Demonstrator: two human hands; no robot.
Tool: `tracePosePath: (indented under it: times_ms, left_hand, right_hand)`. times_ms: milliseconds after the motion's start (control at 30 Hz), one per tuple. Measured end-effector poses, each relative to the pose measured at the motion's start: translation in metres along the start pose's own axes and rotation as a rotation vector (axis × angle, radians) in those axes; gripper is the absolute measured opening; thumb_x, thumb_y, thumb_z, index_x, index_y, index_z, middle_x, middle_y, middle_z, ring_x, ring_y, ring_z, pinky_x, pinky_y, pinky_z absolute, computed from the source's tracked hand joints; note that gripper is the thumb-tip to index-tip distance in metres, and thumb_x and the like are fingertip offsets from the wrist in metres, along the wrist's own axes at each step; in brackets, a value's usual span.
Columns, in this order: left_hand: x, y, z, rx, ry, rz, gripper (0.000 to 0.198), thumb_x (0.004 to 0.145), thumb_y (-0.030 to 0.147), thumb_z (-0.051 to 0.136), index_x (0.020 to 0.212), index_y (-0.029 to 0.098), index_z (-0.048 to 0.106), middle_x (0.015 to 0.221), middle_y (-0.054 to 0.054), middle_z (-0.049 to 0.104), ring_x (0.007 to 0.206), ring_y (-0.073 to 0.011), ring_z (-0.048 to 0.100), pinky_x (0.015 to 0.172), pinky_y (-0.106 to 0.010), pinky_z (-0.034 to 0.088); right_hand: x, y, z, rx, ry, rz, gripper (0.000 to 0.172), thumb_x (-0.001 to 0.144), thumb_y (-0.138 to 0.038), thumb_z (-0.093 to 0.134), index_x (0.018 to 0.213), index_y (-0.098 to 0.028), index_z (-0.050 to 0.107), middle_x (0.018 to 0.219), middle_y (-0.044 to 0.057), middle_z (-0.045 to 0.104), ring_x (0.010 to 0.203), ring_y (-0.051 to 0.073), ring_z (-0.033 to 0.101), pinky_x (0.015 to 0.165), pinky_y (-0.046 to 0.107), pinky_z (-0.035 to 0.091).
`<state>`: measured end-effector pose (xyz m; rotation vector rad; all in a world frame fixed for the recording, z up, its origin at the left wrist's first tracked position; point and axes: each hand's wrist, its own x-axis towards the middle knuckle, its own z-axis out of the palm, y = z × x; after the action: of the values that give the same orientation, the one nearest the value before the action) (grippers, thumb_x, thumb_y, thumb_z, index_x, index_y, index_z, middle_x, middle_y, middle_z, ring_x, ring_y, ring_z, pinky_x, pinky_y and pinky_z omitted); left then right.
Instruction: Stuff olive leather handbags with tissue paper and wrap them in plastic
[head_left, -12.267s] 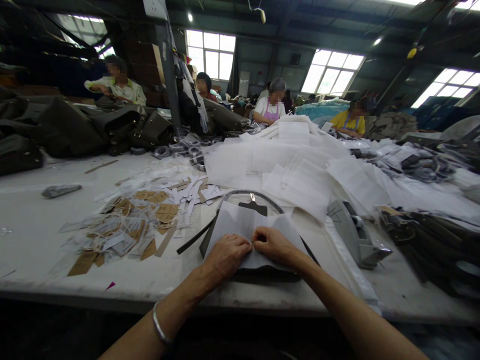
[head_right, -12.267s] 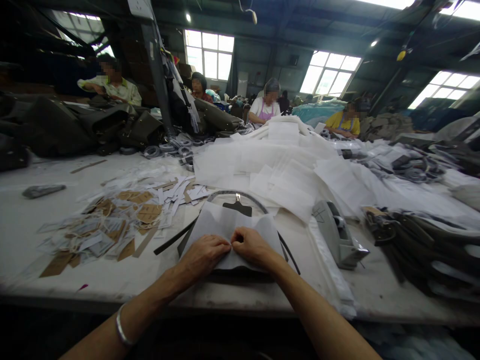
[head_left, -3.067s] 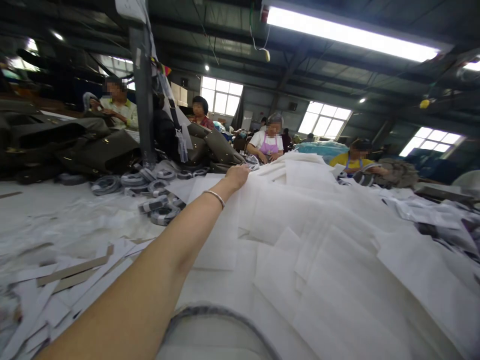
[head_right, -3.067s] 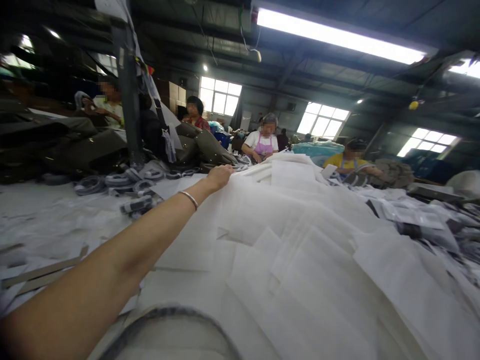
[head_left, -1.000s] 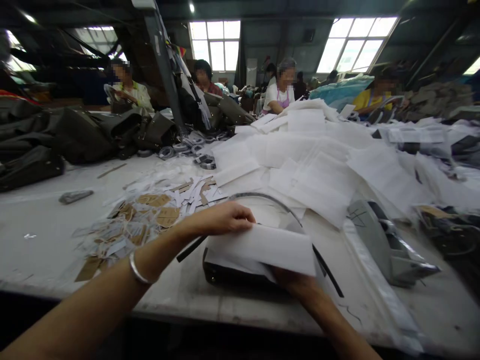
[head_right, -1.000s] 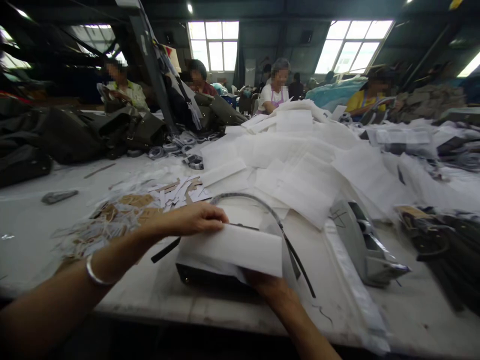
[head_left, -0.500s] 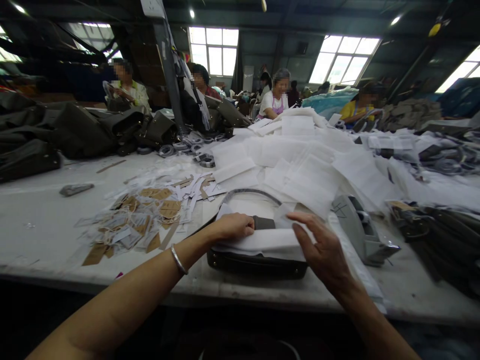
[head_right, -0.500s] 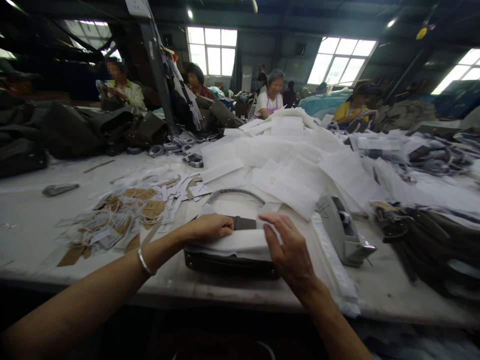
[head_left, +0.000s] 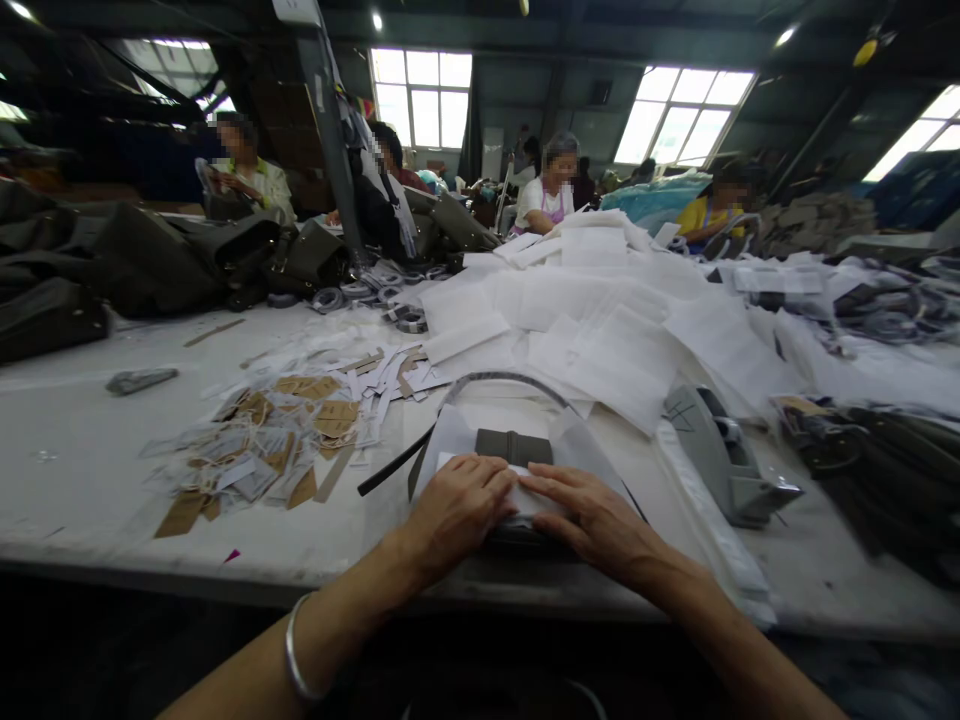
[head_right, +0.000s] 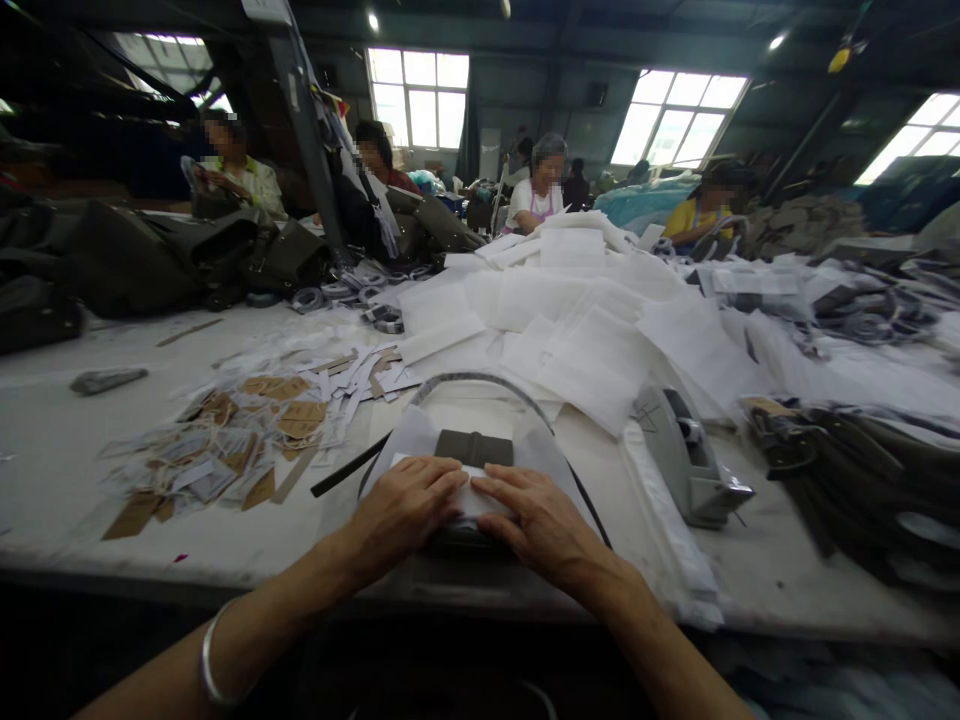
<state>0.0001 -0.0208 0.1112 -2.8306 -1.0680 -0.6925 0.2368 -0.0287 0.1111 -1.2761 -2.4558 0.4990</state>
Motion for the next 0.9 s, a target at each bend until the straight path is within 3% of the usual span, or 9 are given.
tracePosePath:
  times_ms: [133, 233, 367, 567, 700, 900]
  left_hand:
    - [-0.013, 0.001, 0.006, 0.006, 0.113, 0.084, 0.016, 0.098, 0.032, 0.054, 0.106, 0.02, 0.06, 0.106, -0.003, 0.069, 0.106, -0.0196, 0.062, 0.107, -0.042, 0.038]
    - [-0.015, 0.005, 0.008, 0.04, 0.146, 0.033, 0.021, 0.096, 0.035, 0.057, 0.11, 0.021, 0.062, 0.111, -0.004, 0.069, 0.113, -0.0227, 0.06, 0.111, -0.046, 0.034]
    - [-0.016, 0.008, 0.009, 0.105, 0.181, -0.015, 0.03, 0.092, 0.042, 0.061, 0.114, 0.021, 0.062, 0.118, -0.005, 0.067, 0.124, -0.0284, 0.054, 0.115, -0.052, 0.028]
    - [-0.016, 0.015, 0.007, 0.136, 0.086, -0.007, 0.03, 0.094, 0.037, 0.06, 0.119, 0.021, 0.06, 0.122, -0.006, 0.066, 0.123, -0.0274, 0.056, 0.113, -0.052, 0.032]
    - [-0.016, 0.02, 0.01, 0.148, 0.067, 0.021, 0.026, 0.098, 0.032, 0.051, 0.121, 0.019, 0.059, 0.122, -0.008, 0.066, 0.115, -0.0253, 0.06, 0.101, -0.044, 0.045]
    - [-0.015, 0.019, 0.012, 0.137, -0.087, 0.007, 0.023, 0.095, 0.025, 0.056, 0.117, 0.019, 0.059, 0.113, -0.008, 0.068, 0.1, -0.0246, 0.064, 0.087, -0.039, 0.05]
  right_hand:
    - [-0.005, -0.001, 0.008, -0.051, 0.062, -0.057, 0.043, 0.09, -0.029, 0.064, 0.133, -0.025, 0.06, 0.136, 0.011, 0.06, 0.122, 0.027, 0.058, 0.104, 0.047, 0.047]
    - [-0.009, 0.0, 0.009, -0.064, 0.101, -0.078, 0.044, 0.09, -0.029, 0.064, 0.134, -0.026, 0.058, 0.134, 0.01, 0.061, 0.12, 0.028, 0.058, 0.101, 0.047, 0.048]
    - [-0.007, 0.003, 0.001, -0.022, 0.036, -0.082, 0.045, 0.088, -0.033, 0.068, 0.132, -0.024, 0.06, 0.131, 0.011, 0.062, 0.118, 0.027, 0.059, 0.101, 0.046, 0.048]
    - [-0.002, 0.012, -0.018, 0.066, -0.028, -0.088, 0.043, 0.085, -0.036, 0.071, 0.126, -0.024, 0.064, 0.126, 0.01, 0.065, 0.115, 0.025, 0.06, 0.101, 0.041, 0.048]
    - [-0.003, 0.014, -0.028, 0.074, -0.107, -0.062, 0.048, 0.08, -0.038, 0.076, 0.125, -0.026, 0.066, 0.128, 0.009, 0.064, 0.118, 0.026, 0.059, 0.104, 0.044, 0.046]
    - [-0.009, -0.009, -0.017, -0.131, -0.081, -0.052, 0.04, 0.092, -0.02, 0.056, 0.132, -0.026, 0.06, 0.141, 0.007, 0.056, 0.132, 0.028, 0.049, 0.115, 0.054, 0.03]
